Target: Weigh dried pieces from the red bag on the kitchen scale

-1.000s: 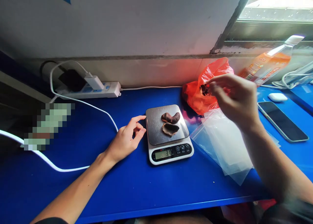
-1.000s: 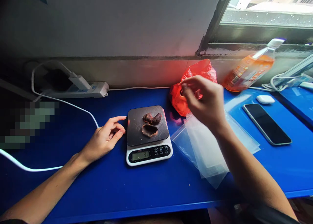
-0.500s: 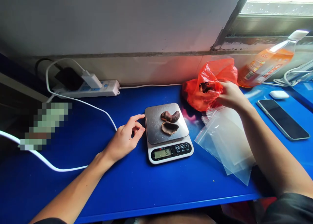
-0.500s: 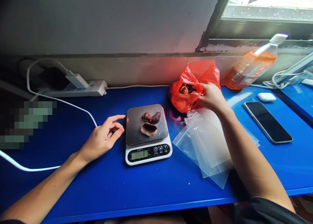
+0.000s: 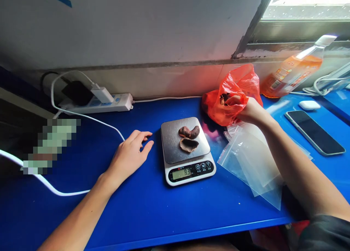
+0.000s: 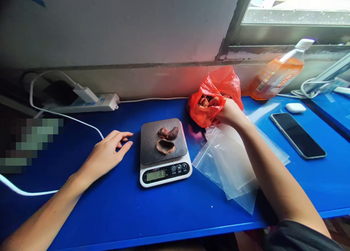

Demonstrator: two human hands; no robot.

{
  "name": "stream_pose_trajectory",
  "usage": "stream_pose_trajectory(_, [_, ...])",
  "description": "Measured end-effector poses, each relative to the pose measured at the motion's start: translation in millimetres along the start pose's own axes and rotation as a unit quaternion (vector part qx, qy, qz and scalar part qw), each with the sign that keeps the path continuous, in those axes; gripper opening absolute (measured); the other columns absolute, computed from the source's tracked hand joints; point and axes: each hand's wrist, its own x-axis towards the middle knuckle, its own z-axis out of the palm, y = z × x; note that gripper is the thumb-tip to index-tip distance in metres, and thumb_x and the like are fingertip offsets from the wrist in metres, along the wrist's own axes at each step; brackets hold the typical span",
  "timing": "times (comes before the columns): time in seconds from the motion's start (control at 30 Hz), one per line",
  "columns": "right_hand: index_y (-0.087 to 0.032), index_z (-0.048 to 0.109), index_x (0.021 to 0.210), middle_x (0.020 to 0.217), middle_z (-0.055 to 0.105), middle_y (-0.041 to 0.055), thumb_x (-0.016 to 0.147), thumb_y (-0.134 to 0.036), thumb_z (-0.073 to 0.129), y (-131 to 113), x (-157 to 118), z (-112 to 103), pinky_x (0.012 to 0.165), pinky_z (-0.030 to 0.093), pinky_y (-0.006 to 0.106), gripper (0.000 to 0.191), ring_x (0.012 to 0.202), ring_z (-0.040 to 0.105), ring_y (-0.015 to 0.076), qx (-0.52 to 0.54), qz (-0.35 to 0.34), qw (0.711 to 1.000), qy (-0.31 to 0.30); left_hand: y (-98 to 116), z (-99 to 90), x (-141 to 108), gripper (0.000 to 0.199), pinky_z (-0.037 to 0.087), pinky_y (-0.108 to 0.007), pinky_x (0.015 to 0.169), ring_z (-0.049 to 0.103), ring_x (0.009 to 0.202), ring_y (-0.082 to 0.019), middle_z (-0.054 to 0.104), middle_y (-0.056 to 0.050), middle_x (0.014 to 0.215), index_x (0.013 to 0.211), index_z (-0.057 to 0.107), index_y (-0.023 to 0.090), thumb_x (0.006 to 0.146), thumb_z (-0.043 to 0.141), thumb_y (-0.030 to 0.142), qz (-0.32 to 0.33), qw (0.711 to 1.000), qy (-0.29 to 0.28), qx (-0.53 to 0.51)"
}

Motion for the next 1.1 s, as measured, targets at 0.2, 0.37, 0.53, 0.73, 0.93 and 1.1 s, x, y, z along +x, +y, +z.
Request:
stream_pose_trajectory(0.2, [-0.013,0.068,0.084,0.089,0.071,0.01,0.077,-0.021,0.06,2,1,2,0.074,0.051,0.03,0.013,0.078,0.065,0.0198,0.062,-0.03,0.998,0.013,-3,-3.9,-5,0.037,0.052,-0.029,0.075,0.066,0.088,-0.019,0.063,-0.003,0.111,0.115,0.059,0.024,0.092,0.04,0.045,0.042,0.999,-0.021,0.012])
stream_pose_trajectory(0.37, [-0.017,0.07,0.083,0.084,0.072,0.0058,0.077,-0.027,0.057,7,3,8,0.07,0.053,0.03,0.017,0.076,0.066,0.0204,0.088,0.001,0.996,0.008,-8,-1.9,-5,0.036,0.053,-0.028,0.072,0.068,0.083,-0.017,0.064,-0.002,0.108,0.115,0.061,0.026,0.092,0.039,0.044,0.05,0.999,-0.017,0.002])
stream_pose_trajectory(0.53, [-0.019,0.07,0.092,0.087,0.072,0.0049,0.076,-0.034,0.06,5,1,10,0.071,0.053,0.029,0.024,0.079,0.066,0.0201,0.119,0.026,0.993,-0.006,-2,-5.0,-6,0.038,0.054,-0.028,0.071,0.068,0.083,-0.017,0.064,-0.002,0.108,0.12,0.058,0.027,0.091,0.04,0.043,0.056,0.998,-0.016,-0.008])
stream_pose_trajectory(0.73, [-0.02,0.066,0.091,0.095,0.071,0.0067,0.074,-0.028,0.058,7,4,4,0.077,0.051,0.032,0.02,0.086,0.066,0.0223,0.107,0.017,0.994,0.016,3,-9.6,-7,0.036,0.054,-0.028,0.071,0.068,0.084,-0.017,0.064,-0.003,0.108,0.121,0.057,0.026,0.092,0.041,0.04,0.055,0.998,-0.022,-0.015])
stream_pose_trajectory(0.93, [-0.018,0.06,0.085,0.086,0.066,0.0078,0.059,-0.011,0.048,21,7,-7,0.069,0.046,0.031,0.029,0.078,0.06,0.0217,-0.002,0.002,0.999,0.037,3,-7.6,-9,0.038,0.054,-0.028,0.074,0.067,0.088,-0.018,0.063,-0.002,0.111,0.125,0.056,0.028,0.092,0.041,0.041,0.064,0.997,-0.029,-0.014])
stream_pose_trajectory(1.1, [-0.02,0.062,0.087,0.089,0.067,0.0088,0.067,-0.019,0.054,16,6,-2,0.072,0.049,0.033,0.021,0.081,0.06,0.0228,0.075,-0.008,0.997,0.031,2,-2.7,-8,0.038,0.054,-0.03,0.076,0.066,0.087,-0.018,0.063,-0.003,0.11,0.124,0.057,0.028,0.092,0.042,0.041,0.058,0.997,-0.033,-0.032])
